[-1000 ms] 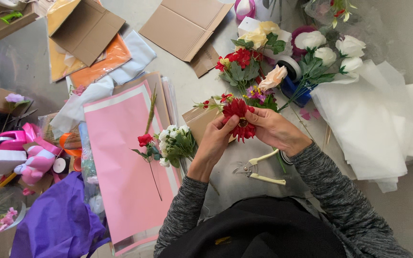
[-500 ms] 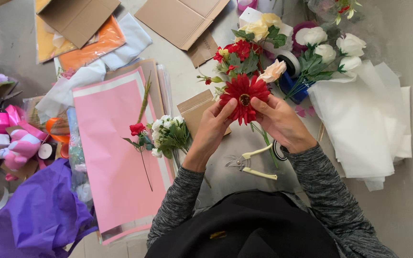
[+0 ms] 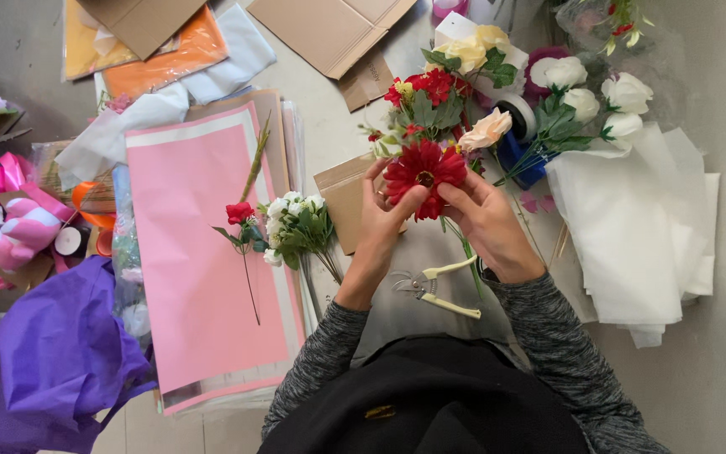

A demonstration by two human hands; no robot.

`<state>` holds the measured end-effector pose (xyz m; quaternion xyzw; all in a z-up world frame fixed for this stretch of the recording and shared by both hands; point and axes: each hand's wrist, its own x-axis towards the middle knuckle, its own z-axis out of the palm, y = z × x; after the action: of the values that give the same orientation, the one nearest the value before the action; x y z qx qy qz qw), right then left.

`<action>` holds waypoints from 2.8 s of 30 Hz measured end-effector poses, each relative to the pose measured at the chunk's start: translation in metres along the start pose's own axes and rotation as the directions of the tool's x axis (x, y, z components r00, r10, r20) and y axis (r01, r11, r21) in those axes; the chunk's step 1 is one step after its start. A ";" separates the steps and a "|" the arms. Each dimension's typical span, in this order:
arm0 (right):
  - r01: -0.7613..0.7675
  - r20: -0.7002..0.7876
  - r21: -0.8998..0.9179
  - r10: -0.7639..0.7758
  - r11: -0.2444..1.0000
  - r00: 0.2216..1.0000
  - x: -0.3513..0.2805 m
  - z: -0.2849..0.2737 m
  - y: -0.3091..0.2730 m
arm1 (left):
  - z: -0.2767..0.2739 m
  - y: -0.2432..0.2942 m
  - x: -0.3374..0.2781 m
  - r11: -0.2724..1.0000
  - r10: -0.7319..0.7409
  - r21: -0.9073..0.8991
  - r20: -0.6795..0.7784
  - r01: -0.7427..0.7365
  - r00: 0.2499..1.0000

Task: The person organizes flowers by hand, pulling individual stems from a central arrangement and grouping them on the work surface. The person then picks up several floral stems and uses a pair of shears to trim the ends before continuing to arrange the flowers.

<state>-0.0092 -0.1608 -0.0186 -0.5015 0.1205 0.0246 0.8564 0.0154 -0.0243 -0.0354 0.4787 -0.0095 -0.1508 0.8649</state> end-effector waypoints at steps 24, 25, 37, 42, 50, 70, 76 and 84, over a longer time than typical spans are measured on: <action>0.161 0.066 -0.370 -0.146 0.915 0.987 -0.001 -0.013 0.024 | -0.011 0.033 -0.021 0.998 0.059 0.002 -0.046 -0.059 0.997; 0.276 0.134 -0.633 -0.249 0.724 0.959 0.003 -0.023 0.032 | -0.012 0.037 -0.022 0.998 0.065 0.016 -0.033 -0.064 0.997; 0.182 0.181 -0.633 -0.085 0.753 0.980 0.001 -0.018 0.048 | -0.029 0.025 -0.024 0.997 0.073 -0.026 -0.040 -0.074 0.997; 0.216 0.285 -0.570 -0.056 0.792 0.957 -0.003 -0.025 0.057 | -0.040 0.029 -0.021 0.993 0.120 0.001 -0.048 -0.120 0.992; 0.201 0.140 -0.467 -0.152 0.861 0.978 0.001 -0.011 0.044 | -0.062 0.012 -0.022 0.967 0.119 0.240 -0.135 -0.084 0.984; 0.368 0.117 -0.359 -0.350 0.858 0.929 0.031 -0.124 0.110 | -0.122 -0.044 0.064 0.326 0.134 0.913 -0.302 0.245 0.944; 0.413 0.136 -0.269 -0.390 0.870 0.911 0.032 -0.064 0.081 | -0.132 -0.046 0.066 0.557 0.176 0.820 -0.270 0.130 0.947; 0.491 0.189 -0.331 -0.453 0.806 0.871 0.013 0.008 0.000 | -0.081 0.013 0.019 0.818 0.240 0.552 -0.074 -0.161 0.968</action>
<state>0.0047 -0.1549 -0.0179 -0.6654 -0.0582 -0.1417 0.7306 0.0497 0.0439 -0.0706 0.7091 -0.0414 -0.0161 0.7037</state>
